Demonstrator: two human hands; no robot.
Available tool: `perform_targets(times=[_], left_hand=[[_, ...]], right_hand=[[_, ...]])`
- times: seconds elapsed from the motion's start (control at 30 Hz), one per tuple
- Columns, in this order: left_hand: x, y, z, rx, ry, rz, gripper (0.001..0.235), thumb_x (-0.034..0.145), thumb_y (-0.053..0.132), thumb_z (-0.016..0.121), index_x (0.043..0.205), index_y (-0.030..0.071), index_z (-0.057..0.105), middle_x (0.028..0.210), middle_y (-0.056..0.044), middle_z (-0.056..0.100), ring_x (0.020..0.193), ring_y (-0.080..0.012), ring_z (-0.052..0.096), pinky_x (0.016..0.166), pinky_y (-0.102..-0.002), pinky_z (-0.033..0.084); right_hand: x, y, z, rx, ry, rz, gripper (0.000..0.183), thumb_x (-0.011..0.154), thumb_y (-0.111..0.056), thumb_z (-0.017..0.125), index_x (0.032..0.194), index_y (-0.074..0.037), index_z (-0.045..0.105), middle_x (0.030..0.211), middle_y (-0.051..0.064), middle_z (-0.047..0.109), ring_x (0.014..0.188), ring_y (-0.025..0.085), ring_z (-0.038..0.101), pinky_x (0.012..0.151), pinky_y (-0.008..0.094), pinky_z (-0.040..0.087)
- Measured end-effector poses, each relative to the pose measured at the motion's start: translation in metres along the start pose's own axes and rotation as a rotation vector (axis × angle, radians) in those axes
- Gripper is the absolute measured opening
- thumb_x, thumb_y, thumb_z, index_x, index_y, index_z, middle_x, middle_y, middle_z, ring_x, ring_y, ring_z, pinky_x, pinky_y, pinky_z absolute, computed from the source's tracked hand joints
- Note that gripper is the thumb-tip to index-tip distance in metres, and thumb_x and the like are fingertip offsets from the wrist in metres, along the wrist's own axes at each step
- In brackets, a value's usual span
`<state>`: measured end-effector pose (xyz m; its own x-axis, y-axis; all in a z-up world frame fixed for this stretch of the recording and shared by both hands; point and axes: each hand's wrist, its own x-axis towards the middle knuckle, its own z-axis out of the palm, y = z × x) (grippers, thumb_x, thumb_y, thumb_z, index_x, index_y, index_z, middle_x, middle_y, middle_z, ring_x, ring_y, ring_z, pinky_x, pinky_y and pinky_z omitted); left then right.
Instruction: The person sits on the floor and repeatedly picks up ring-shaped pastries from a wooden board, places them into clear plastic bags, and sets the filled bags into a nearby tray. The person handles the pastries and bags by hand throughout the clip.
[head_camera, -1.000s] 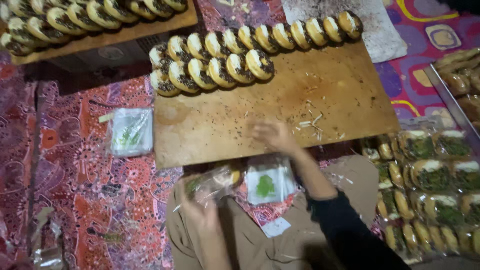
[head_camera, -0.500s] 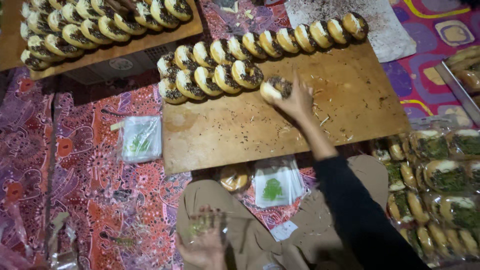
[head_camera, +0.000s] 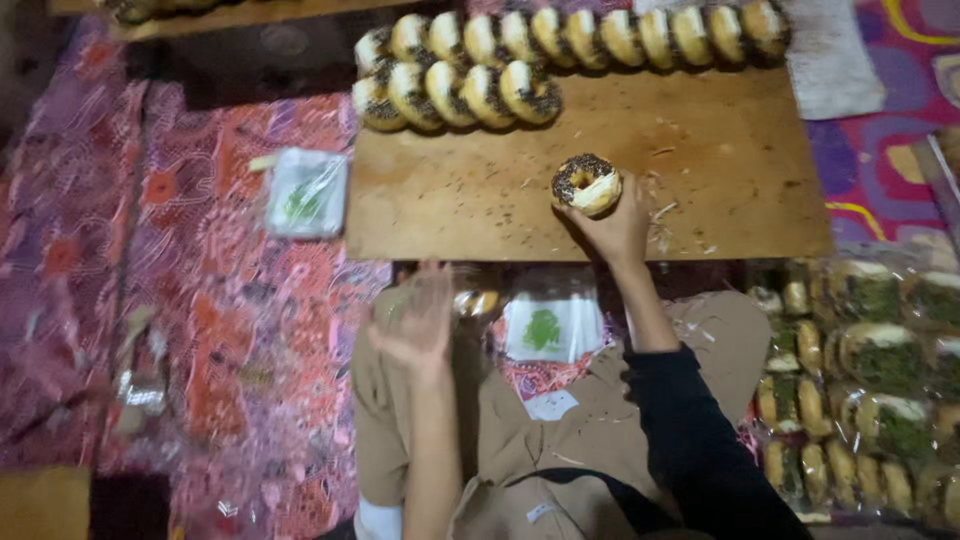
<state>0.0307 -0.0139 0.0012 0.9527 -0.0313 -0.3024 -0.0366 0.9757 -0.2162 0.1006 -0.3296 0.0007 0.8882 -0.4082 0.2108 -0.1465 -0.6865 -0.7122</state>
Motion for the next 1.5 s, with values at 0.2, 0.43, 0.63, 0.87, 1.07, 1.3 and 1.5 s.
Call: perform_targets(times=[0.2,0.43,0.63,0.87,1.07,1.3,1.5], left_hand=[[0.006,-0.028,-0.004,-0.166,0.103,0.031,0.075,0.084,0.055,0.067,0.131,0.000,0.047,0.145,-0.031,0.045,0.139,-0.0487,0.043,0.115,-0.068,0.034],[-0.053,-0.086,-0.008,-0.038,-0.317,-0.134,0.071,0.096,0.050,0.055,0.154,0.011,0.042,0.161,-0.025,0.037,0.154,-0.0462,0.031,0.125,-0.059,0.033],[-0.055,-0.092,0.012,0.220,-0.344,-0.015,0.075,0.092,0.044,0.062,0.160,0.027,0.036,0.157,-0.022,0.038,0.147,-0.0403,0.036,0.122,-0.053,0.031],[-0.076,-0.105,0.027,0.311,-0.456,-0.127,0.098,0.088,0.034,0.074,0.169,0.007,0.026,0.153,-0.018,0.044,0.147,-0.0335,0.043,0.129,-0.048,0.034],[-0.082,-0.094,0.047,0.202,-0.543,-0.114,0.107,0.073,0.034,0.085,0.159,0.007,0.029,0.151,-0.017,0.050,0.144,-0.0319,0.047,0.125,-0.046,0.035],[-0.087,-0.107,0.038,0.264,-0.511,-0.082,0.100,0.085,0.036,0.079,0.167,0.005,0.030,0.145,-0.017,0.051,0.142,-0.0315,0.047,0.133,-0.047,0.030],[-0.083,-0.083,0.054,0.192,-0.450,-0.046,0.093,0.084,0.028,0.074,0.162,0.007,0.028,0.159,-0.014,0.043,0.150,-0.0297,0.040,0.128,-0.046,0.029]], right_hand=[[-0.111,-0.047,-0.049,0.903,-0.349,-0.051,0.086,0.063,-0.023,0.093,0.138,-0.002,0.057,0.128,0.010,0.067,0.120,0.023,0.065,0.107,0.040,0.053],[-0.171,-0.100,-0.055,0.249,-0.124,-0.377,0.068,0.059,-0.021,0.096,0.119,-0.002,0.072,0.098,0.012,0.062,0.092,0.028,0.061,0.083,0.039,0.051],[-0.171,-0.134,-0.061,0.211,-0.050,-0.467,0.074,0.059,-0.032,0.097,0.124,-0.006,0.074,0.088,0.009,0.052,0.089,0.026,0.052,0.080,0.040,0.046],[-0.162,-0.153,-0.070,0.209,0.033,-0.495,0.076,0.058,-0.044,0.098,0.120,-0.007,0.076,0.089,0.007,0.050,0.088,0.025,0.047,0.080,0.040,0.042],[-0.160,-0.152,-0.078,0.230,-0.042,-0.554,0.061,0.058,-0.040,0.092,0.103,-0.006,0.067,0.093,0.009,0.047,0.093,0.027,0.048,0.083,0.040,0.041],[-0.151,-0.173,-0.077,0.016,-0.056,-0.649,0.070,0.059,-0.041,0.090,0.123,-0.014,0.080,0.090,0.014,0.048,0.089,0.034,0.048,0.078,0.046,0.041],[-0.113,-0.173,-0.092,0.224,-0.593,-0.606,0.068,0.067,-0.021,0.086,0.132,-0.011,0.072,0.096,0.014,0.054,0.089,0.025,0.059,0.079,0.038,0.052]])
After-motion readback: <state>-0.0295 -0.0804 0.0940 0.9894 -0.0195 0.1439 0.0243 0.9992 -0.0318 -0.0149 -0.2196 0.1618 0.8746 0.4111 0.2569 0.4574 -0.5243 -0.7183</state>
